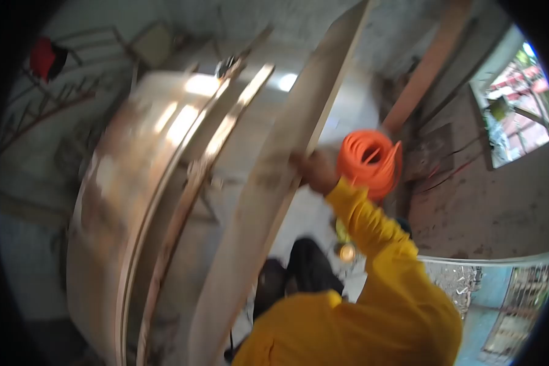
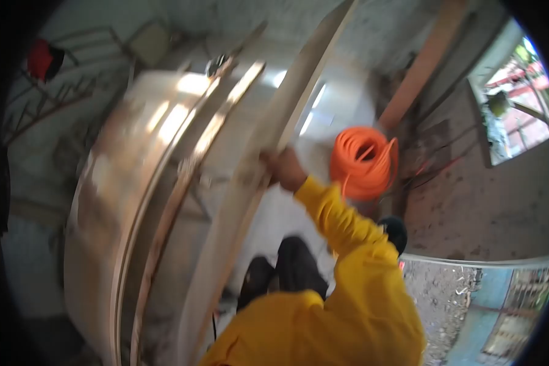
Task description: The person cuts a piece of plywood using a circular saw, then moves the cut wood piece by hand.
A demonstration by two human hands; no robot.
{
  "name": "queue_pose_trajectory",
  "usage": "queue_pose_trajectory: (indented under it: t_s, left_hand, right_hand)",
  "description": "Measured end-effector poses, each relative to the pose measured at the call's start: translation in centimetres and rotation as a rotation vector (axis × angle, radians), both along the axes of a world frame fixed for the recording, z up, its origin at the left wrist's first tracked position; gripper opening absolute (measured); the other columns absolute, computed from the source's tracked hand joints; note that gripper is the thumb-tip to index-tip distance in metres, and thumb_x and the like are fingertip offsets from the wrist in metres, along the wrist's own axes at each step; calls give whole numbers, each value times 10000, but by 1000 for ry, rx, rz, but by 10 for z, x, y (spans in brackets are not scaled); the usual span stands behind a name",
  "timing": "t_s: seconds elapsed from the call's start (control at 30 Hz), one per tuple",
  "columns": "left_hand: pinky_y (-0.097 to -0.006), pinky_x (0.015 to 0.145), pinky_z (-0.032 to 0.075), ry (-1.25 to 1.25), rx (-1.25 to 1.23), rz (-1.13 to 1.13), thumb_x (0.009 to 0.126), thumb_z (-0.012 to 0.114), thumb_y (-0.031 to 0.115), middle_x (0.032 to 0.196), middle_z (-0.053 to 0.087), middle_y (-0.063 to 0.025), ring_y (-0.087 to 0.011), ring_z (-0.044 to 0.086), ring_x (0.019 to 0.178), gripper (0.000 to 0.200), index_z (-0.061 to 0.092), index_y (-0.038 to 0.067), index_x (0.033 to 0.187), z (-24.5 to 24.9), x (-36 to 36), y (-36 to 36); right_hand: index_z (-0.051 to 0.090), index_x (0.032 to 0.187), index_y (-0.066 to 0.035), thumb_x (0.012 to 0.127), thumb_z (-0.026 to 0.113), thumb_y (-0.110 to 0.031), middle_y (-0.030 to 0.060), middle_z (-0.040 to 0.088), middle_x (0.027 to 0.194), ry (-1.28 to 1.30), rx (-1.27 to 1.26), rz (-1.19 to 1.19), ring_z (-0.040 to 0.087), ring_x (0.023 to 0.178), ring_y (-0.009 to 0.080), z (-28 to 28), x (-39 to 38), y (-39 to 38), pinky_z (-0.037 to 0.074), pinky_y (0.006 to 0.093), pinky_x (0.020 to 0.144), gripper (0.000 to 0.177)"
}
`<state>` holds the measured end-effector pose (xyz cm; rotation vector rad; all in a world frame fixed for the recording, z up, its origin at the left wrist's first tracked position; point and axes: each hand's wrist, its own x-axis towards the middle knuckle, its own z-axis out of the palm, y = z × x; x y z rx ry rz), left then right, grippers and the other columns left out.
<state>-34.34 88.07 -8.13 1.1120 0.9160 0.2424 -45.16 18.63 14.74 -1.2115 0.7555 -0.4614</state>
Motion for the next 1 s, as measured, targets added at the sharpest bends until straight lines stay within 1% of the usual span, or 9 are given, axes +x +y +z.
queue_pose_trajectory:
  t_s: [0.1, 0.13, 0.17, 0.2, 0.27, 0.37, 0.5, 0.6, 1.0]
  left_hand:
    - [-407, 937, 445, 158, 214, 121, 872, 534, 327, 1199, 572, -196, -310, 545, 1107, 447, 555, -5, 1170, 74, -136, 141]
    - [-405, 937, 445, 173, 204, 147, 872, 532, 329, 1200, 572, -196, -310, 545, 1109, 448, 555, -5, 1171, 56, -161, 148]
    - [-405, 937, 445, 155, 146, 163, 872, 532, 329, 1200, 572, -196, -310, 545, 1109, 448, 555, -5, 1171, 57, -166, 116]
    - [-395, 825, 501, 171, 165, 271, 878, 531, 282, 1058, 585, -172, -311, 569, 968, 392, 529, 2, 1151, 98, -165, 3]
    - [-394, 825, 501, 142, 7, 260, 877, 532, 281, 1057, 586, -172, -310, 569, 966, 390, 531, 2, 1150, 24, -160, -111]
    - [-393, 824, 502, 76, -321, 136, 874, 535, 277, 1054, 588, -171, -309, 571, 963, 385, 534, 5, 1146, -58, -92, -361]
    - [-392, 823, 502, -6, -615, 13, 870, 538, 272, 1051, 591, -169, -307, 574, 957, 378, 539, 8, 1141, -68, -40, -605]
    - [-390, 822, 503, -22, -735, -35, 867, 541, 268, 1048, 593, -168, -306, 576, 954, 373, 542, 11, 1137, -60, -29, -712]
    - [-386, 819, 505, 47, -942, -111, 855, 551, 252, 1037, 601, -164, -301, 584, 938, 354, 557, 20, 1122, -87, -2, -875]
  right_hand:
    - [589, 1056, 23, 909, 533, -240, 185, 644, 809, 2, -231, 119, 676, 702, 279, 6, -3, -44, 563, 352, 551, 307]
    - [570, 998, 79, 879, 557, -225, 189, 636, 800, -20, -69, 51, 669, 664, 302, 3, -5, -50, 570, 383, 535, 327]
    - [551, 941, 136, 849, 581, -209, 194, 627, 790, -68, 32, -15, 662, 625, 325, 13, -4, -70, 578, 413, 519, 358]
    - [547, 951, 139, 847, 594, -211, 212, 628, 816, -81, 31, -71, 663, 641, 333, 20, -10, -87, 573, 422, 503, 368]
    - [577, 962, 52, 867, 575, -370, 131, 625, 790, 30, -90, -40, 656, 644, 231, 15, -20, -124, 510, 298, 474, 432]
    - [578, 1023, 32, 880, 602, -298, 107, 619, 796, -48, -122, -32, 635, 563, 200, 15, -43, -176, 510, 300, 440, 360]
    - [580, 965, 100, 882, 585, -238, 121, 628, 776, -3, -122, -69, 631, 555, 212, 34, -60, -229, 523, 315, 428, 348]
    - [521, 991, 141, 854, 564, -157, 195, 620, 759, 40, -141, -57, 658, 570, 316, 49, -76, -268, 585, 391, 457, 331]
    - [571, 861, 159, 825, 572, -148, 184, 617, 710, 80, -366, -237, 663, 569, 322, 84, -52, -366, 588, 395, 468, 309]
